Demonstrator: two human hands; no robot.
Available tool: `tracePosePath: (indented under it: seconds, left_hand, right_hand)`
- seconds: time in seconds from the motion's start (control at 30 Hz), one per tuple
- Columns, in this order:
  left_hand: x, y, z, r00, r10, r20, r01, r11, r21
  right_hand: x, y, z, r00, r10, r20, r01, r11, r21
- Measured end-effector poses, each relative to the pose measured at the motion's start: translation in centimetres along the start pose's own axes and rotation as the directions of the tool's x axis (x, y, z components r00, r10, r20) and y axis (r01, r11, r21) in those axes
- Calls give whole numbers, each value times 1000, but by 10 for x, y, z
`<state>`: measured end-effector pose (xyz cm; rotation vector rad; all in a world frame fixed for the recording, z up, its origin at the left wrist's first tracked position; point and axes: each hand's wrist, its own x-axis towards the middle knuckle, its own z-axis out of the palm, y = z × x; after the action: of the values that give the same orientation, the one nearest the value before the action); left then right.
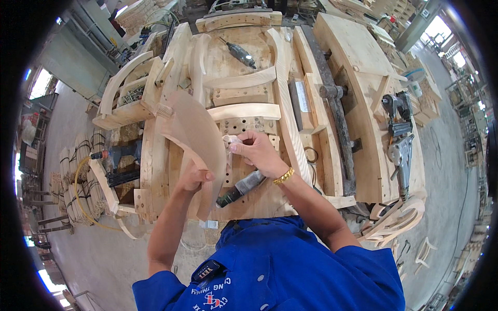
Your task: The person assembles wooden chair frames in a workshop. They apply glue to the ends of curved wooden pieces, fit them into a jig, and secure them using a hammer and a pneumatic nail gun. The person also uses a brush to apply adhesive to specific joints before assembly.
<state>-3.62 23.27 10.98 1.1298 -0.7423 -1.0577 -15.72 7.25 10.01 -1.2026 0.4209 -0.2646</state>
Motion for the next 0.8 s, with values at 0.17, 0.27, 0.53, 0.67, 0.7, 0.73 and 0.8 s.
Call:
tracePosePath:
  seconds: [0.17,0.27,0.53,0.67,0.7,0.73,0.8]
  left_hand:
    - [7,2,10,999,-30,-18,27,988,-149]
    - [9,1,17,998,-2,-59,-4,994,-113]
    - [12,19,14,989,-6,150,65,918,-390]
    - [18,10,31,979,159,131,-55,815,-577]
    - [18,9,37,977,202,64,-125,797,-591]
    - [18,7,36,976,206,69,-117,768,-629]
    - [21,7,37,973,218,79,-102,708,-699]
  right_hand:
    - [7,3,9,967,-124,-223,115,992,-56]
    - [11,3,9,943,-80,-322,70,997,-45]
    - [-10,-19,-10,993,-115,-10,113,954,277]
    - [-11,-17,-13,953,-269,141,175,866,468]
    - [-10,-18,-14,952,-270,146,175,868,465]
    - [-9,-19,-14,951,-272,150,176,869,462]
    - [-6,-20,-16,951,-264,163,152,854,499]
